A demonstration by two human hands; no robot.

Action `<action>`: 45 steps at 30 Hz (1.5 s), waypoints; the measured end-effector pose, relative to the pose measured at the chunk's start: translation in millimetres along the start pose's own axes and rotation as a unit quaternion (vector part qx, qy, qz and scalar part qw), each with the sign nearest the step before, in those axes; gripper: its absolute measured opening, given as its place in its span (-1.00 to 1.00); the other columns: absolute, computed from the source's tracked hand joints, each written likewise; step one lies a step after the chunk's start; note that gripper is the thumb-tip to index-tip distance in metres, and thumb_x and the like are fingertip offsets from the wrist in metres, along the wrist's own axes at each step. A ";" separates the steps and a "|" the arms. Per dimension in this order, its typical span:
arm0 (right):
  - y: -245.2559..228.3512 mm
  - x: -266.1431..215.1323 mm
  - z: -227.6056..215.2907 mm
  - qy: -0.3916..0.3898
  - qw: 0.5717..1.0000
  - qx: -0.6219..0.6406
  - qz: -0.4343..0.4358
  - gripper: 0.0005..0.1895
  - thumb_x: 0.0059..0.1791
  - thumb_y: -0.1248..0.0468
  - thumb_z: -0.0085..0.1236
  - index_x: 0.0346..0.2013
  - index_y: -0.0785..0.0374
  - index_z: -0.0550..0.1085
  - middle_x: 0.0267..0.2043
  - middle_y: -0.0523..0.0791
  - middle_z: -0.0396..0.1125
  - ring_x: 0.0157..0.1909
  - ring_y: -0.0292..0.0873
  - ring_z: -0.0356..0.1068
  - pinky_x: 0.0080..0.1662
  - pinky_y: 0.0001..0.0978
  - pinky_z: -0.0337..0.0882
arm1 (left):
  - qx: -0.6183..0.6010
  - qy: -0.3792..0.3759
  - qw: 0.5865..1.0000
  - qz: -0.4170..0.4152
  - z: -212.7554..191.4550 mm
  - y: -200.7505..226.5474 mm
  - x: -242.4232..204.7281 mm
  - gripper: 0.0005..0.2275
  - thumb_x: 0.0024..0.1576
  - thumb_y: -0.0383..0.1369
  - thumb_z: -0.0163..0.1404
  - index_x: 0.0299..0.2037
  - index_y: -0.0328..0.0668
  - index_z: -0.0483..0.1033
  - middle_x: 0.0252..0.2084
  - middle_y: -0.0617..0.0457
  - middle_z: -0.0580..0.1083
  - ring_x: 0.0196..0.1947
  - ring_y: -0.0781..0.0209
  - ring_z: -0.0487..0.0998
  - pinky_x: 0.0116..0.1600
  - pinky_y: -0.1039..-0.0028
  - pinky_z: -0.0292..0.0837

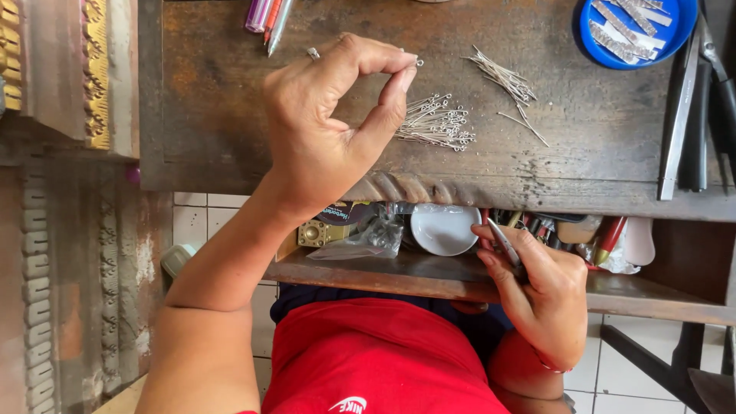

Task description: Using pliers to bend and shape small silver wires into jewelry pins at a workbench.

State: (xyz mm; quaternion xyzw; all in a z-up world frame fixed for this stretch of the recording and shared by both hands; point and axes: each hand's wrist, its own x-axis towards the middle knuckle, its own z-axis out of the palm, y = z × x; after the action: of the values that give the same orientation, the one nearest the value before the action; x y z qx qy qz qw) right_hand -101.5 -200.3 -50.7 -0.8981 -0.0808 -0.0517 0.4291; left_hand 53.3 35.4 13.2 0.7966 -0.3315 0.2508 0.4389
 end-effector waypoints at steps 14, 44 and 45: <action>-8.4 -6.7 3.8 0.075 0.996 0.012 0.036 -0.76 0.09 0.46 0.04 0.03 0.33 0.55 -0.50 -0.25 0.28 -0.58 -0.39 -0.10 -0.43 -0.53 -0.03 | -0.095 0.013 0.995 0.001 0.9 8.4 -3.3 -0.97 0.26 -0.60 0.06 -0.19 -0.34 0.51 -0.22 -0.02 0.61 -0.25 0.18 0.68 -0.12 0.47 0.52; -11.7 0.5 22.7 0.294 0.913 -0.267 -0.093 -0.47 -0.01 0.55 -0.04 0.26 0.27 0.45 -0.30 -0.06 0.11 -0.24 0.03 0.10 -0.01 -0.01 0.11 | -0.414 -0.135 0.879 -0.196 45.5 56.0 -47.1 -0.93 0.21 -0.60 0.07 -0.21 -0.26 0.57 -0.20 0.00 0.62 -0.26 0.34 0.66 -0.07 0.60 0.66; -11.8 0.3 23.5 0.295 0.913 -0.267 -0.092 -0.47 -0.01 0.55 -0.04 0.26 0.27 0.45 -0.30 -0.06 0.11 -0.24 0.03 0.10 -0.01 -0.01 0.11 | -0.413 -0.136 0.879 -0.196 45.8 56.1 -47.3 -0.93 0.21 -0.60 0.07 -0.21 -0.26 0.57 -0.20 0.00 0.62 -0.26 0.34 0.66 -0.07 0.60 0.66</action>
State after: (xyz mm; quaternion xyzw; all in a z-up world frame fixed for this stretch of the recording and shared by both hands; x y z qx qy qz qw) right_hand -102.8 -174.7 -56.4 -0.9118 -0.0165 -0.3729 0.1713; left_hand -14.6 -11.8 -12.0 0.6176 -0.2986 -0.1108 0.7191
